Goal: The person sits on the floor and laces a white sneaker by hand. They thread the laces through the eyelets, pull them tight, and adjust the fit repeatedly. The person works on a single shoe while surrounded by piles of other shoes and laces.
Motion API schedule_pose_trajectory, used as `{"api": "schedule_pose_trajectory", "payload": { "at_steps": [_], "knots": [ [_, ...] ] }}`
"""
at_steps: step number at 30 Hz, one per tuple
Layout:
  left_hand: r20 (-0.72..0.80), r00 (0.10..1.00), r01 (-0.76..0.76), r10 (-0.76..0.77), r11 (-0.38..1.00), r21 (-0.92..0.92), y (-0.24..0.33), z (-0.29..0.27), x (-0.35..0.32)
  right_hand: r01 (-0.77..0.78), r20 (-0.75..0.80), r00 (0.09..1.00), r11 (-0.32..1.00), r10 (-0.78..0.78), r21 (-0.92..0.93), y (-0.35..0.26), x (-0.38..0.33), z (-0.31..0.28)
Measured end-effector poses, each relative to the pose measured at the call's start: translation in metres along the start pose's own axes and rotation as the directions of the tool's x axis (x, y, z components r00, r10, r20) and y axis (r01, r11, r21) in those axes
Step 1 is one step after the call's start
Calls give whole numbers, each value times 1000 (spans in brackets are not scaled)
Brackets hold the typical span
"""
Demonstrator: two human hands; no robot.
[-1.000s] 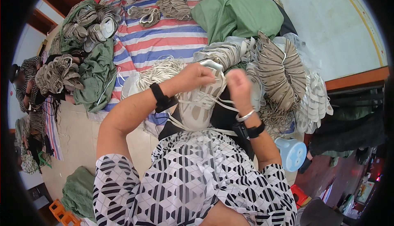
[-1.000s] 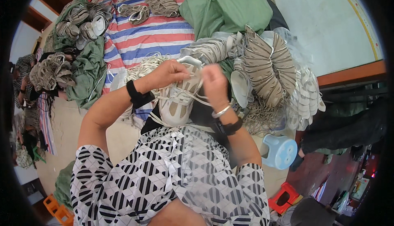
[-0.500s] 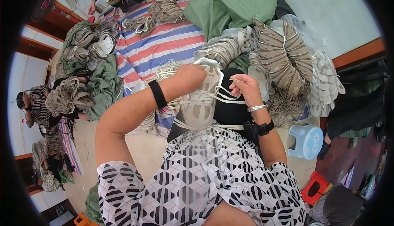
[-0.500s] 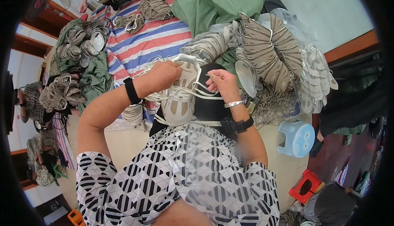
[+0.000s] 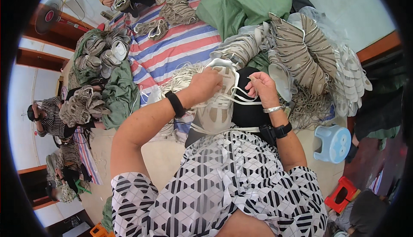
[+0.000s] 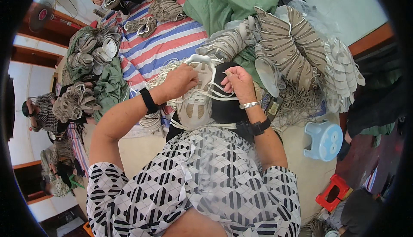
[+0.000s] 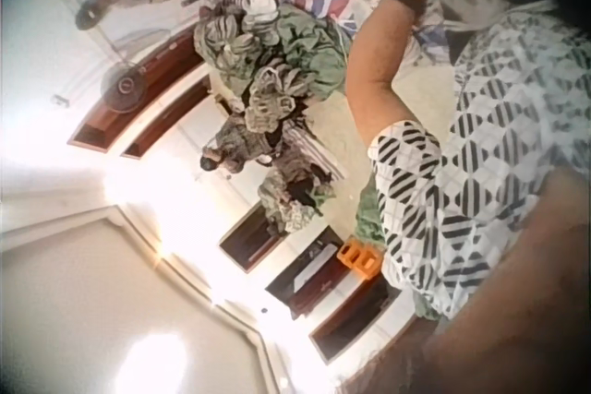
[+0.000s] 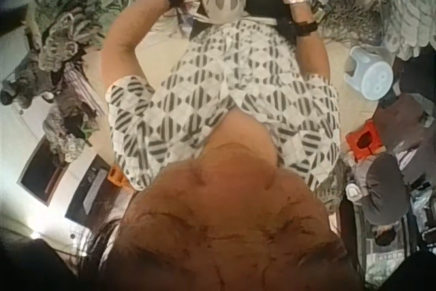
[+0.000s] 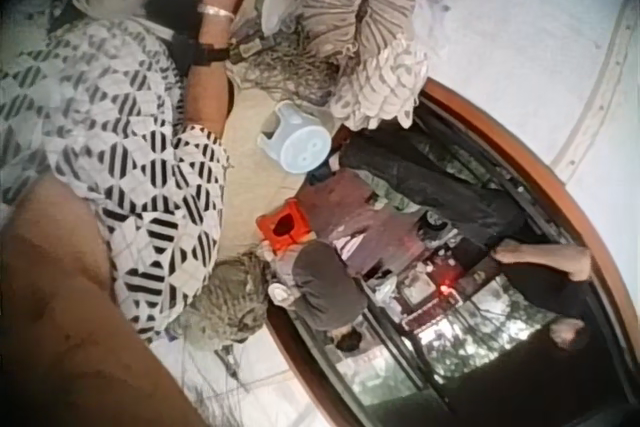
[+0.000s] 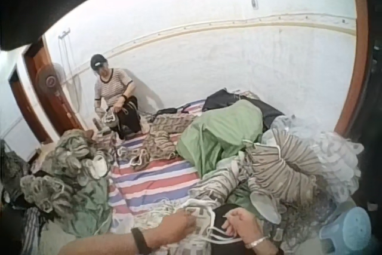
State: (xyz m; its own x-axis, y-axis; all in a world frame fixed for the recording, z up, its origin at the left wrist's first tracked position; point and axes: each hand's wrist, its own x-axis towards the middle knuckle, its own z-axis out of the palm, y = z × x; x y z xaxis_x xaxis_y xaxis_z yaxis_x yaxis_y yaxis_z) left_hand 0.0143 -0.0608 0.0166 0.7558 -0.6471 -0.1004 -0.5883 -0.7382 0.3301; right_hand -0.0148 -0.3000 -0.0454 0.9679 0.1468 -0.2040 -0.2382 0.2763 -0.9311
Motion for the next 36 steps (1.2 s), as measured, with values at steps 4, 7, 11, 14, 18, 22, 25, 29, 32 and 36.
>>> {"api": "schedule_pose_trajectory", "payload": {
  "at_steps": [4,7,11,14,18,22,25,29,32,36],
  "knots": [
    [-162,982,93,-92,996,-6,10,5,-4,-37,1,999,997,37,-63,-10,-3,-2],
    [-186,969,158,-165,986,-53,21,5,3,-52,-23,998,994,50,-99,-11,-3,-5],
    [-239,961,110,-141,984,-138,22,8,5,-7,-22,1000,998,5,-62,-12,-3,4],
    [-228,974,-9,16,999,32,23,8,0,25,8,1000,988,-24,-153,-21,-7,9],
    [15,946,-292,323,832,471,32,5,1,63,5,998,961,-64,-268,-33,4,1],
    [181,937,-348,300,738,578,38,14,11,90,50,996,946,-79,-313,-43,8,8],
    [166,958,-283,233,853,439,28,13,21,168,32,985,924,-167,-344,-38,10,10],
    [-90,990,-109,106,994,-24,15,6,14,152,26,988,940,-151,-304,-21,23,0],
    [-31,976,-202,214,954,224,19,9,17,149,157,984,874,-85,-463,-25,36,13],
    [-15,977,-202,211,952,230,22,7,18,358,293,933,439,-210,-824,-15,46,31]
  ]
}}
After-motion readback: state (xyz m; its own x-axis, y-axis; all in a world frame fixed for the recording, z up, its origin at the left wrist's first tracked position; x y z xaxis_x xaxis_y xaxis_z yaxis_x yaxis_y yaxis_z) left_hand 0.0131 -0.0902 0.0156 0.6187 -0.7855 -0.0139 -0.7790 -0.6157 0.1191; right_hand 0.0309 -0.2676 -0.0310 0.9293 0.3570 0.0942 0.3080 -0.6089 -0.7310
